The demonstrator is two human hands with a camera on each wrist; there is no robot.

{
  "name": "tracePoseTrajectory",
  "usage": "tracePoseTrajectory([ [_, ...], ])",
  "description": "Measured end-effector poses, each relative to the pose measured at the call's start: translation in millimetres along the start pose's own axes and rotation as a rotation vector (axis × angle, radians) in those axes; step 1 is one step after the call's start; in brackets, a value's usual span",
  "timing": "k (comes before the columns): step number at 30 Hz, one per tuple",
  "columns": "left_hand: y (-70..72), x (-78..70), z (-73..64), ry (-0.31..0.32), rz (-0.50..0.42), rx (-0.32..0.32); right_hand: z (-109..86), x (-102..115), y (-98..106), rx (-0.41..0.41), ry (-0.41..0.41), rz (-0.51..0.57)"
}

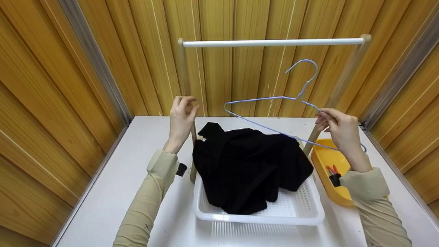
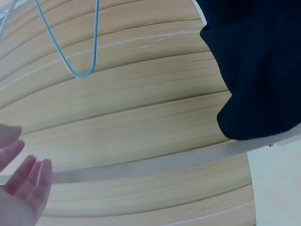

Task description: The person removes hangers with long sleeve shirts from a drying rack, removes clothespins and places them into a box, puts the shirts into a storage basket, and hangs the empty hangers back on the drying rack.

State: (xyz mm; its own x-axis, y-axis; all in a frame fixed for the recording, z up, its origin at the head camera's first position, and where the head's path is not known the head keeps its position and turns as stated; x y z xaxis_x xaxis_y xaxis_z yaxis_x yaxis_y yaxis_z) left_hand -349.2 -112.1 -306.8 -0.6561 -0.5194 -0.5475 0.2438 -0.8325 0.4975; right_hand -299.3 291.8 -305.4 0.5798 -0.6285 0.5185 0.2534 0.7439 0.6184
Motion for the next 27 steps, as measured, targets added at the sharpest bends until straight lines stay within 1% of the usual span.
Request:
tracePoseTrajectory([
  [3,5.5,4.6,3.4,0.021,0.004,-0.057,0.0,0.6,0.6,0.000,0.005,-0.006],
  [6,9.3,10.7,6.6,0.049,0.008,-0.098,0.2,0.4,0.4,0.006,0.003,-0.014],
  [9,12.0,18.7,9.5,0.093,-0.013,-0.111,0.2,-1.0,0.2,0.013,-0.006,-0.008],
  [12,12.8,26.4,13.2,0.146,-0.057,-0.080,0.8,-2.5,1.3,0.014,-0.013,-0.005],
  [16,10.4,35.5,16.8,0.227,-0.119,0.019,2.1,-1.9,3.6,0.014,-0.023,-0.008],
  [19,8.9,41.2,17.6,0.276,-0.167,0.088,3.4,6.4,5.4,0.014,-0.021,-0.004],
  [21,8.8,44.2,18.1,0.291,-0.204,0.115,4.1,17.6,6.9,0.007,-0.011,-0.004],
  [24,8.8,46.8,19.7,0.287,-0.258,0.135,5.2,31.8,9.0,-0.006,0.009,0.014],
  [27,8.2,47.7,22.3,0.273,-0.278,0.141,7.0,34.9,10.9,-0.017,0.016,0.032],
])
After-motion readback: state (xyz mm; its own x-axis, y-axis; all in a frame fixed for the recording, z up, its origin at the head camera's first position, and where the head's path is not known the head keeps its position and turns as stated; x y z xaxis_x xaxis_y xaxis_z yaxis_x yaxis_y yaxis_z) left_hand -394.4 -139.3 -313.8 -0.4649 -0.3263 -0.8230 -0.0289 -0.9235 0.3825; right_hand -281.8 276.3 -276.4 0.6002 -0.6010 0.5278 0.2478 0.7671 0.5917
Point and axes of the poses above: each hand's wrist, its own z-axis towards the middle knuckle, its own y-axis out of the back of the hand, x = y × z, the point moved 4 cm from there along z, towards the middle knuckle, and after that the axes turned 14 degrees about x, right-handed, at the moved point
